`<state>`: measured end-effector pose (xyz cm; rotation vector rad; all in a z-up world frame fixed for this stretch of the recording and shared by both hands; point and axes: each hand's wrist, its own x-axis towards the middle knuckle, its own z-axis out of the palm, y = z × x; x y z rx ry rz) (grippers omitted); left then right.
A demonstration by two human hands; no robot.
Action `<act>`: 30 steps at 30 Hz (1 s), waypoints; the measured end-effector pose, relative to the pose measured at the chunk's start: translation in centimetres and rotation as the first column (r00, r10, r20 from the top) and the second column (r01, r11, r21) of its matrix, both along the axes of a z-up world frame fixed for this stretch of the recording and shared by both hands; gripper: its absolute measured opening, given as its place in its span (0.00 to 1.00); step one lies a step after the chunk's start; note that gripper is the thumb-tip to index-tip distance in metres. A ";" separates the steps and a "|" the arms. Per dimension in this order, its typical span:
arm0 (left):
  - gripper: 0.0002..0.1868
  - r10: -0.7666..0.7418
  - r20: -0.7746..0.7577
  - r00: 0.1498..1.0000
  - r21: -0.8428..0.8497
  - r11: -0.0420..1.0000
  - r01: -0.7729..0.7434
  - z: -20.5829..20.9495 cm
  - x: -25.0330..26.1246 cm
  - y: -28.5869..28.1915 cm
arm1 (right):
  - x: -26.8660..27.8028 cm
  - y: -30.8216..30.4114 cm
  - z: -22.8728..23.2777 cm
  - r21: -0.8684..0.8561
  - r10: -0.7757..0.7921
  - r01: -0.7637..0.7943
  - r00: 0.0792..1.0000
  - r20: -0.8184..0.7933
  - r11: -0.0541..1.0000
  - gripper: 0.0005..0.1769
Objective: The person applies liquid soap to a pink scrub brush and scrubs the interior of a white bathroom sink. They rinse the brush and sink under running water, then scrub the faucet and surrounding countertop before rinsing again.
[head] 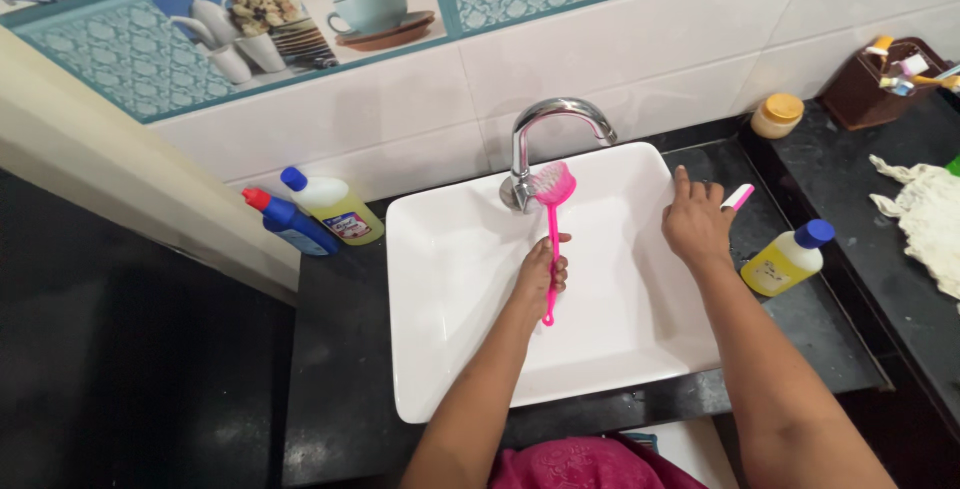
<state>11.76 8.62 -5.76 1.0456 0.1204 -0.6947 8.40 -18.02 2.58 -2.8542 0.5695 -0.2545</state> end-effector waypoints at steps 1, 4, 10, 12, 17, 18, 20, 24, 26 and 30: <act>0.17 0.027 0.040 0.999 0.073 0.997 -0.030 -0.4 -0.3 0.0 | 0.0 0.0 -0.1 -0.001 0.003 -0.003 1.000 0.007 1.000 0.38; 0.18 0.034 0.167 0.985 0.240 0.968 -0.074 -1.9 -1.4 1.8 | 0.0 -0.3 -0.2 -0.011 0.003 -0.003 1.000 0.023 1.000 0.37; 0.16 -0.150 0.403 0.903 0.767 0.594 -0.244 -1.3 -1.7 8.1 | -0.1 -0.2 -0.3 -0.020 0.007 -0.006 0.999 0.038 1.000 0.37; 0.17 -0.250 0.396 0.884 0.855 0.451 -0.255 1.5 -1.0 10.2 | -0.1 -0.2 -0.2 -0.012 0.012 -0.011 0.999 0.042 1.000 0.37; 0.17 -0.524 0.242 0.817 0.970 0.127 -0.206 11.9 2.3 13.6 | 0.0 0.0 0.3 -0.022 0.007 -0.006 1.000 0.023 1.000 0.37; 0.16 -0.594 0.222 0.774 0.972 0.074 -0.222 13.8 2.8 13.6 | -0.1 0.1 0.2 -0.016 0.006 -0.006 1.000 0.021 1.000 0.37; 0.16 -0.653 0.164 0.740 0.974 -0.013 -0.227 17.1 3.6 13.8 | -0.1 0.2 0.3 -0.009 0.010 -0.010 1.000 0.026 1.000 0.37; 0.15 -0.558 0.286 0.779 0.938 -0.004 -0.347 21.5 5.3 14.3 | -0.1 0.0 0.4 0.019 0.005 -0.005 1.000 0.026 1.000 0.38; 0.14 -0.613 0.398 0.683 0.875 0.030 -0.484 21.8 5.8 14.1 | -0.1 0.1 0.3 0.009 0.006 -0.006 1.000 0.031 1.000 0.37; 0.19 -0.734 0.462 0.498 0.770 0.053 -0.636 19.4 7.0 12.1 | 0.0 0.1 0.4 -0.023 0.013 -0.012 0.999 0.039 1.000 0.37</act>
